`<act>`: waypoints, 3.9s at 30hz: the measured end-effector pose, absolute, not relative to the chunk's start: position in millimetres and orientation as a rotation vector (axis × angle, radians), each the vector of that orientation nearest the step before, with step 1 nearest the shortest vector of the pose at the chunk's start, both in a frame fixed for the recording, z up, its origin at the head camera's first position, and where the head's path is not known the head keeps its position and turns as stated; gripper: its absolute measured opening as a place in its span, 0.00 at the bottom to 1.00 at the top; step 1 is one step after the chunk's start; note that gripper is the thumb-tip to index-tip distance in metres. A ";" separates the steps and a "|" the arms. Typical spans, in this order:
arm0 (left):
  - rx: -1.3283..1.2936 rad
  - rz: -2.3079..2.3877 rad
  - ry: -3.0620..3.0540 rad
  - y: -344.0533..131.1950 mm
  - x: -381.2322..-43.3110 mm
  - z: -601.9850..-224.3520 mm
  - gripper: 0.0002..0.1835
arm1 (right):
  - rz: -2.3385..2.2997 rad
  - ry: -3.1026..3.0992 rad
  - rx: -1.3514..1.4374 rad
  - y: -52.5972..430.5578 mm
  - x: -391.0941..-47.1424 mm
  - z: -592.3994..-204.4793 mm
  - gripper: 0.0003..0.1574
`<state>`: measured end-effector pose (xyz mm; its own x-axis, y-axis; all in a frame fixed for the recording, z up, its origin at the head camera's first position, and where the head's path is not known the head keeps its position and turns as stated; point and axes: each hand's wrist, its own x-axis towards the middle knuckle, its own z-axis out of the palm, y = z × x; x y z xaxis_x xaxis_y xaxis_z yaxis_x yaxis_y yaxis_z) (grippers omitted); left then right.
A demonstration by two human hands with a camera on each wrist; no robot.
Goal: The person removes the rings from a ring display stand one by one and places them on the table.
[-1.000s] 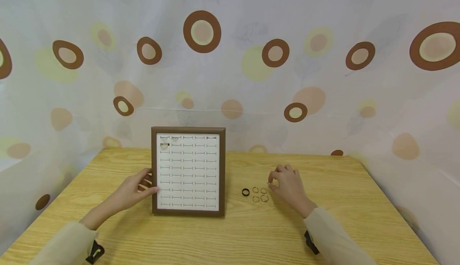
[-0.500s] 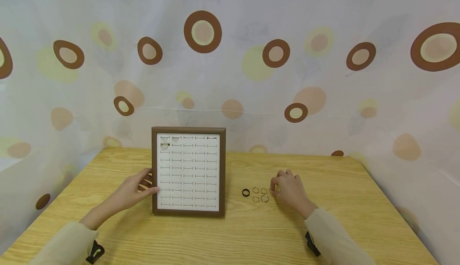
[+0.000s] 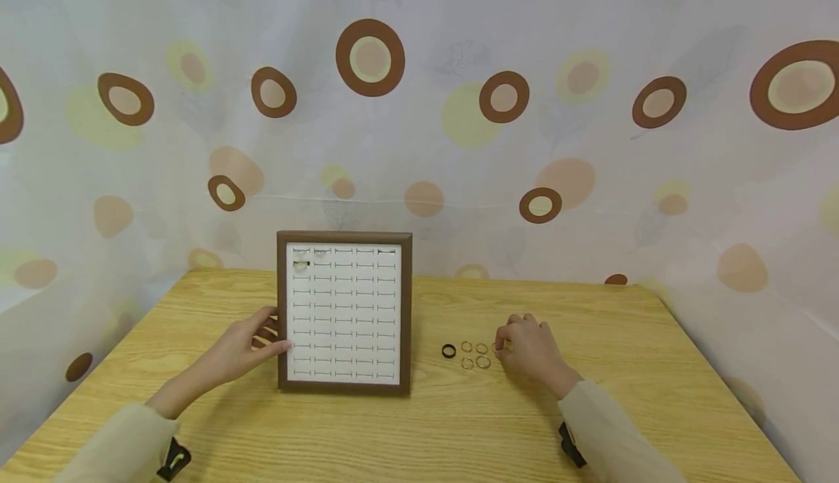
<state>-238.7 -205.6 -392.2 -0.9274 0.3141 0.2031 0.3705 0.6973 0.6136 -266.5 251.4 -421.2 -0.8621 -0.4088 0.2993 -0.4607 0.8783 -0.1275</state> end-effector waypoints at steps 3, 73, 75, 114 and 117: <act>-0.576 -1.048 -2.814 -205.6 -238.8 -392.0 0.29 | 0.284 -2.789 0.660 251.9 -266.7 -419.1 0.08; -0.590 -1.048 -2.803 -203.9 -236.8 -391.0 0.27 | 0.416 -2.207 0.928 46.3 -278.0 -298.4 0.08; -0.590 -1.041 -2.802 -203.8 -236.5 -391.1 0.27 | 0.429 -2.210 0.921 40.8 -278.9 -298.8 0.09; -0.605 -1.024 -2.789 -203.8 -237.4 -392.5 0.27 | 0.411 -2.062 0.753 2.6 -292.4 -311.2 0.02; -0.601 -1.029 -2.792 -204.1 -237.4 -392.2 0.27 | 0.425 -2.058 0.755 2.4 -293.0 -311.7 0.02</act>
